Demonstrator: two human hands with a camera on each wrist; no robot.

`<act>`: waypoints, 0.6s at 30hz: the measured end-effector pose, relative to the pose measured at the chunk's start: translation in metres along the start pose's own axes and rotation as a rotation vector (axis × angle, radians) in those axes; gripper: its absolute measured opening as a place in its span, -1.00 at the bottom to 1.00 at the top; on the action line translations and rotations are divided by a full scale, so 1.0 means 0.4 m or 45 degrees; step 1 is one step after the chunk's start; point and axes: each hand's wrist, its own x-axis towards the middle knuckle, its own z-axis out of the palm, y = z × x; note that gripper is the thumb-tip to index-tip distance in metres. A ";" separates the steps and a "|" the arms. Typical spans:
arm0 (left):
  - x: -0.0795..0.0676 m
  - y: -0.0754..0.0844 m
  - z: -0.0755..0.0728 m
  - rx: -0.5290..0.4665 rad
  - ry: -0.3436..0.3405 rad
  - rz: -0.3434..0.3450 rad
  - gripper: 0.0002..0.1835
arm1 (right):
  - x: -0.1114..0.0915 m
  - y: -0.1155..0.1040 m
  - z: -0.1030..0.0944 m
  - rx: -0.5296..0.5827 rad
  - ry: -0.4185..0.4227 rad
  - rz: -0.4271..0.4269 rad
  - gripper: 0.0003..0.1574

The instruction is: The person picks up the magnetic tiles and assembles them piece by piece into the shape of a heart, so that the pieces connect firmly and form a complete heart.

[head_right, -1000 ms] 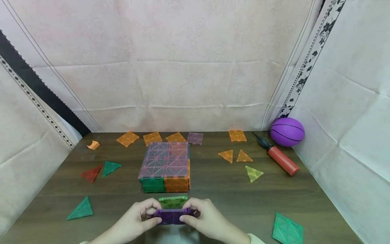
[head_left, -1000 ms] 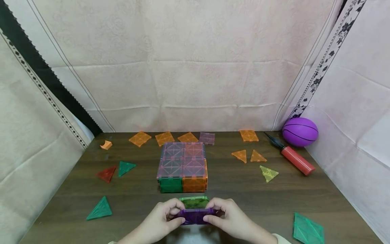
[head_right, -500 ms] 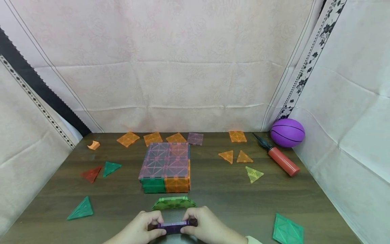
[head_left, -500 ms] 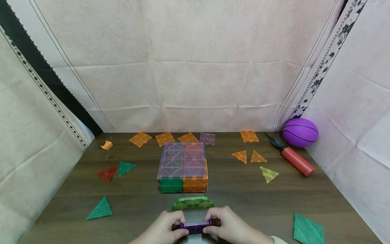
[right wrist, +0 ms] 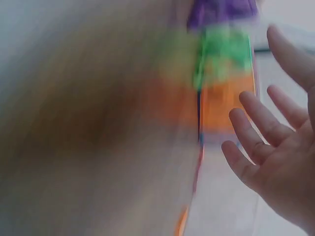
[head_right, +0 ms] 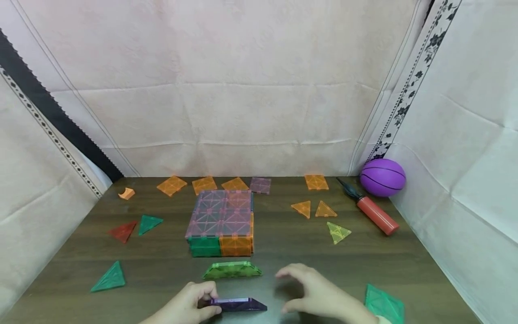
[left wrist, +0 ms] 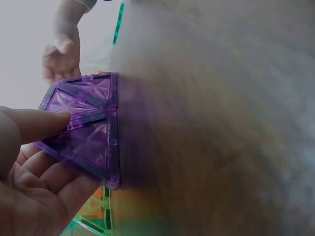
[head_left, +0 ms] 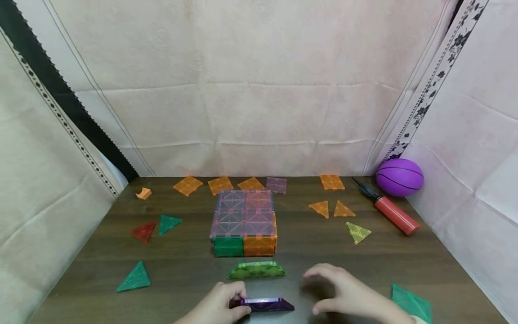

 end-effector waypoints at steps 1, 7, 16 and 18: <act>-0.002 -0.002 -0.001 0.008 -0.002 0.005 -0.87 | -0.023 0.008 -0.015 -0.061 0.040 0.013 -0.30; -0.012 -0.017 -0.008 0.009 0.006 -0.011 -0.86 | -0.165 0.070 -0.078 -0.293 0.247 0.075 -0.01; -0.010 -0.003 -0.007 0.018 0.011 -0.032 -0.86 | -0.329 0.164 -0.121 -0.456 0.203 0.317 0.11; -0.009 -0.001 -0.007 0.017 0.006 -0.050 -0.86 | -0.353 0.171 -0.130 -0.556 0.152 0.479 0.14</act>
